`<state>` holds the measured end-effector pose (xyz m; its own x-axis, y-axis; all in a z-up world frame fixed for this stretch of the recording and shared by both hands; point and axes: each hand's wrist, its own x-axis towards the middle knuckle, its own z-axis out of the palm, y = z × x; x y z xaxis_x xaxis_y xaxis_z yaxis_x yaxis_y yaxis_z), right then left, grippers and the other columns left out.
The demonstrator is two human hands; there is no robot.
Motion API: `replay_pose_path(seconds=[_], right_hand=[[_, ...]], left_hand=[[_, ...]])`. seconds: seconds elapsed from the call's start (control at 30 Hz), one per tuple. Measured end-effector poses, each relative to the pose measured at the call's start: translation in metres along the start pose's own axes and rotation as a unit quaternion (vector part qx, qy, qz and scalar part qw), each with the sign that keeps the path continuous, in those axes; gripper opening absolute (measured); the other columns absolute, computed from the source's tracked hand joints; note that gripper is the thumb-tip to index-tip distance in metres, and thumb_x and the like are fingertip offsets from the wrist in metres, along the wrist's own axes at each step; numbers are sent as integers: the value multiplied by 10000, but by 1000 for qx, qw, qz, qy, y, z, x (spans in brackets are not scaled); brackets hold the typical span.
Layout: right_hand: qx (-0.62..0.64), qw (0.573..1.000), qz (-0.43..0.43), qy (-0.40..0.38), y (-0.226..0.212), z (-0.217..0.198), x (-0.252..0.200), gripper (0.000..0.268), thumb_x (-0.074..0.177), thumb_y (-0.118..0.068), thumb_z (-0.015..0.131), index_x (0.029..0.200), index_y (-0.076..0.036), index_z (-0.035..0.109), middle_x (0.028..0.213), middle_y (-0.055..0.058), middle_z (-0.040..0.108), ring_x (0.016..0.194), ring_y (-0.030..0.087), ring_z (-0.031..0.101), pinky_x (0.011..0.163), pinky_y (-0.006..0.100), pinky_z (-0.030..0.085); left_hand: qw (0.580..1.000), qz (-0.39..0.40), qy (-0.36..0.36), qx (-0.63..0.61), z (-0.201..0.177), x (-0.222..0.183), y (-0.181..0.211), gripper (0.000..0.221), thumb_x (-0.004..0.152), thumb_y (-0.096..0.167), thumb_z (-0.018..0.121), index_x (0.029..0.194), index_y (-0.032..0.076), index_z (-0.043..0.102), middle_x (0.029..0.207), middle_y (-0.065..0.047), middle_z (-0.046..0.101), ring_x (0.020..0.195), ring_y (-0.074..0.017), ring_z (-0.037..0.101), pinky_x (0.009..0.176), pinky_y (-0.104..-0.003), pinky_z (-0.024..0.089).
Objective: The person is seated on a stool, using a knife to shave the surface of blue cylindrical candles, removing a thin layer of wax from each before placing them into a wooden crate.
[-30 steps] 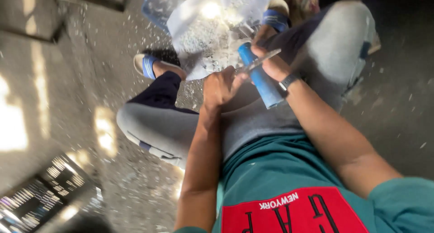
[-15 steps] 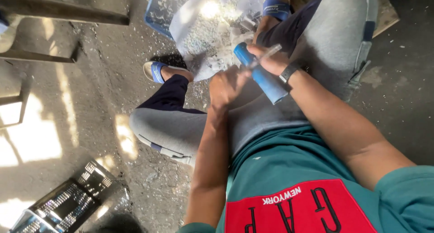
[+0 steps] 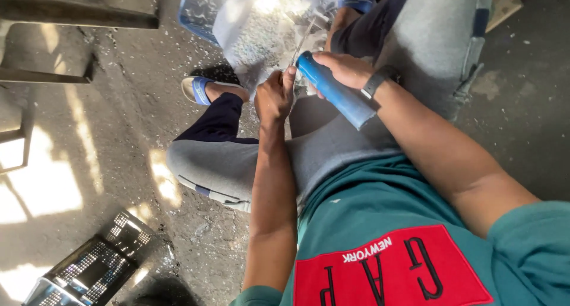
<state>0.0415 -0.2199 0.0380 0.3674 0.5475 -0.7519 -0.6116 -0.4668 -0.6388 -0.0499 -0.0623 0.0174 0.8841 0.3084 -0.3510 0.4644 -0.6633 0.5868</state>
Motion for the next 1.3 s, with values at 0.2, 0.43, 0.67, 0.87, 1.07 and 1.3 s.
replay_pose_path(seconds=[0.2, 0.43, 0.67, 0.87, 1.07, 1.3], right_hand=[[-160, 985, 6, 69, 1, -2, -10, 541, 853, -528, 323, 1291, -218, 391, 1329, 52, 370, 1182, 292, 373, 974, 401, 297], [20, 996, 82, -36, -13, 5, -3, 570, 903, -477, 256, 793, -17, 574, 658, 127, 585, 566, 194, 546, 579, 278, 439], [-74, 995, 47, 38, 17, -13, 23, 461, 833, -496, 283, 1030, -130, 483, 1013, 112, 490, 862, 223, 497, 746, 316, 383], [59, 995, 75, 12, -24, 8, -13, 489, 897, -405, 308, 768, -18, 577, 683, 118, 601, 574, 206, 564, 577, 290, 460], [-69, 994, 52, 68, 1, 0, 6, 551, 802, -487, 318, 1268, -205, 398, 1017, 120, 495, 868, 209, 496, 737, 321, 373], [-136, 984, 30, 111, -8, 5, 0, 588, 763, -525, 323, 1256, -218, 414, 1316, 7, 399, 1167, 176, 414, 921, 287, 319]], left_hand=[[991, 130, 5, -34, 14, -15, 10, 551, 835, 553, 263, 674, 107, 544, 518, -110, 505, 506, -258, 458, 450, -392, 325], [996, 30, 87, -25, 8, -7, 2, 559, 788, 591, 257, 586, 85, 385, 439, -110, 472, 414, -314, 441, 411, -398, 266], [955, 270, 121, -13, 20, -15, 16, 562, 852, 566, 215, 614, 131, 478, 415, 71, 347, 307, -33, 276, 246, -210, 178], [984, 137, 112, -31, 8, -9, 6, 553, 819, 577, 250, 565, 103, 380, 397, -20, 370, 325, -148, 353, 312, -299, 215], [874, 247, 328, 261, 26, -9, -6, 381, 920, 483, 281, 978, 112, 218, 476, 53, 318, 362, -49, 286, 284, -206, 250], [921, 268, 247, 140, 3, -21, 19, 536, 863, 561, 128, 549, 197, 365, 424, 104, 206, 324, -34, 182, 242, -219, 127]])
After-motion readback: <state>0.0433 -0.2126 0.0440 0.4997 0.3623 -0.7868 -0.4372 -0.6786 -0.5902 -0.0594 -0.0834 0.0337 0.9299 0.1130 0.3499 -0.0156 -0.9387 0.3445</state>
